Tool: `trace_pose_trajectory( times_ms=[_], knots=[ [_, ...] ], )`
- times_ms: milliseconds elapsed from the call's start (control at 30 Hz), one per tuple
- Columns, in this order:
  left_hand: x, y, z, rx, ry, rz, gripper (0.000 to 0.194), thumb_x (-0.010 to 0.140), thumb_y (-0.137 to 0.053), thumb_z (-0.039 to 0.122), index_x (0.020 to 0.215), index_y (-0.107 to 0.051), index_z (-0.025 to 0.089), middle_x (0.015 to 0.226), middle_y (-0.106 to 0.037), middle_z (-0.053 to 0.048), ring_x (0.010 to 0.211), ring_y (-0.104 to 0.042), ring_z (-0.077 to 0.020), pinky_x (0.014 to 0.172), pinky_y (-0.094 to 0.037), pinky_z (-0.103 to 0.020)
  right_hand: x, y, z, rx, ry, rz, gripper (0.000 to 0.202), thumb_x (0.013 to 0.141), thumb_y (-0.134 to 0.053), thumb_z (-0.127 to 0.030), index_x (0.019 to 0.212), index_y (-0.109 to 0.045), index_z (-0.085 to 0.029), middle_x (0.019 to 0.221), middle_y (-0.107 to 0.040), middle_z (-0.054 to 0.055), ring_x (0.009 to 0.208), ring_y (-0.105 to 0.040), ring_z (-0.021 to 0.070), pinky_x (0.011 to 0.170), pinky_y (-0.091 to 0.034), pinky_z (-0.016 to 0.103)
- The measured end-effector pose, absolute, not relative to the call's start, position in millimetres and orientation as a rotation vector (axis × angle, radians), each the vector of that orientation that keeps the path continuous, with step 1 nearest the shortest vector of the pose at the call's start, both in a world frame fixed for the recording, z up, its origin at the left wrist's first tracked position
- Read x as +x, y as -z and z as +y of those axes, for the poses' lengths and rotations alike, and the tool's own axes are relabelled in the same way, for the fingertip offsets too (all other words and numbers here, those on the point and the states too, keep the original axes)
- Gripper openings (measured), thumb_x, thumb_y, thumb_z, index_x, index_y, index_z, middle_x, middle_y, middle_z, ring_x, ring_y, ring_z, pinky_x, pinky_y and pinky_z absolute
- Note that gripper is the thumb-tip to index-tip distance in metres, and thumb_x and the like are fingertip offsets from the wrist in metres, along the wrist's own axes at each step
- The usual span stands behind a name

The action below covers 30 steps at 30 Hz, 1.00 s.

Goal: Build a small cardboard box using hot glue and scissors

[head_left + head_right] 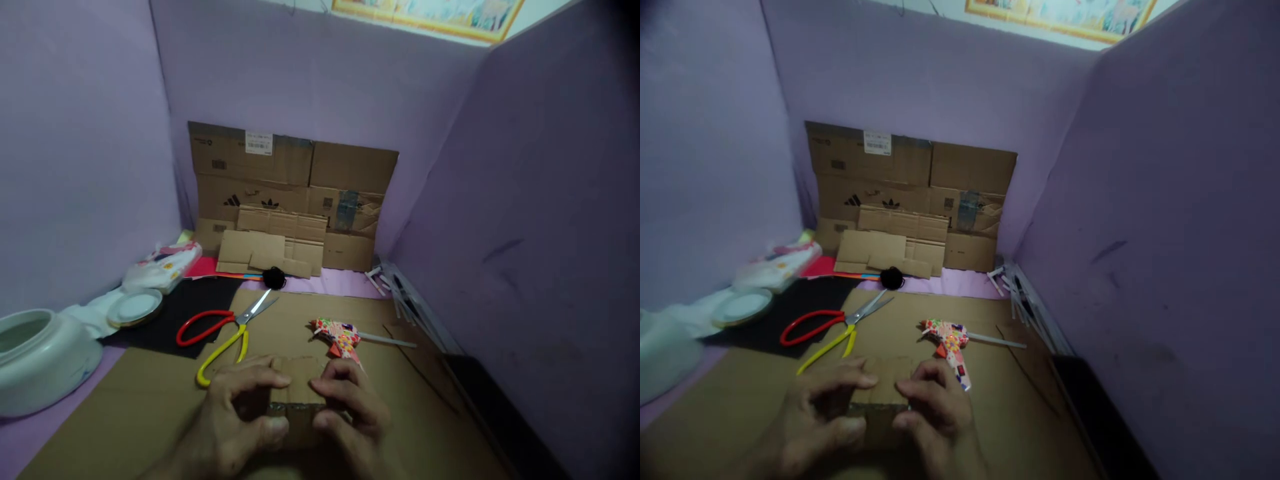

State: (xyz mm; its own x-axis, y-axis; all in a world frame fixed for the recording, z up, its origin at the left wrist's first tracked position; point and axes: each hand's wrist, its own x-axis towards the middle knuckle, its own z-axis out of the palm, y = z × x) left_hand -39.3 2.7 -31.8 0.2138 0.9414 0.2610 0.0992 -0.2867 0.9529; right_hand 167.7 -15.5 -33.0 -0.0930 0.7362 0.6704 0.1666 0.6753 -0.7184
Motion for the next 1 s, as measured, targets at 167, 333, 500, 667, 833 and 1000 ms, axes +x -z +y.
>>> trace_pose_trajectory(
  times_ms=[167,333,500,667,833,1000],
  knots=[
    [-37.1,26.4,3.7,1.649,-1.178,0.946,0.03,0.059,-0.076,0.029,0.088,-0.075,0.022,0.1,-0.07,-0.009,0.097,-0.064,-0.0294,0.085,-0.052,-0.041,168.6,32.9,-16.2,-0.761,-0.603,-1.621,0.023,0.086,-0.062,-0.04,0.107,-0.068,-0.035,0.089,-0.055,0.002,0.073,-0.057,0.0147,0.058,-0.048,0.023],
    [-34.8,26.1,8.7,1.677,-1.132,0.878,0.027,0.063,-0.075,0.024,0.09,-0.073,0.021,0.094,-0.068,-0.008,0.089,-0.063,-0.0253,0.078,-0.053,-0.037,169.5,37.8,-14.4,-0.825,-0.623,-1.631,0.02,0.086,-0.063,-0.036,0.104,-0.069,-0.033,0.09,-0.055,0.002,0.073,-0.057,0.0145,0.058,-0.049,0.023],
    [-33.3,26.9,15.0,1.534,-1.044,0.788,0.03,0.059,-0.075,0.016,0.087,-0.067,0.017,0.098,-0.063,-0.006,0.091,-0.063,-0.0236,0.081,-0.05,-0.037,171.4,43.0,-14.7,-0.849,-0.566,-1.707,0.026,0.083,-0.066,-0.02,0.107,-0.068,-0.03,0.091,-0.058,0.002,0.076,-0.059,0.0152,0.06,-0.049,0.023],
    [-37.2,17.3,19.3,1.632,-0.887,0.817,0.027,0.053,-0.075,0.01,0.076,-0.062,0.016,0.088,-0.062,-0.003,0.084,-0.062,-0.0211,0.072,-0.048,-0.032,171.5,36.7,-21.1,-0.871,-0.485,-1.799,0.023,0.078,-0.067,-0.011,0.098,-0.07,-0.021,0.087,-0.059,0.004,0.073,-0.06,0.016,0.058,-0.049,0.024],
    [-42.0,13.4,20.3,1.796,-0.901,0.795,0.027,0.052,-0.079,0.015,0.075,-0.066,0.015,0.094,-0.065,-0.007,0.086,-0.062,-0.0221,0.075,-0.049,-0.034,170.1,30.3,-27.3,-0.915,-0.383,-1.876,0.023,0.076,-0.066,-0.008,0.097,-0.066,-0.017,0.09,-0.06,0.007,0.078,-0.063,0.0176,0.064,-0.052,0.026],
    [-45.1,20.4,16.0,1.946,-0.982,0.788,0.025,0.056,-0.079,0.02,0.078,-0.069,0.015,0.095,-0.067,-0.009,0.089,-0.064,-0.023,0.077,-0.05,-0.033,168.1,33.3,-29.6,-0.883,-0.261,-1.928,0.028,0.075,-0.066,-0.007,0.101,-0.062,-0.017,0.092,-0.059,0.007,0.078,-0.063,0.0168,0.064,-0.053,0.025]
  ],
)
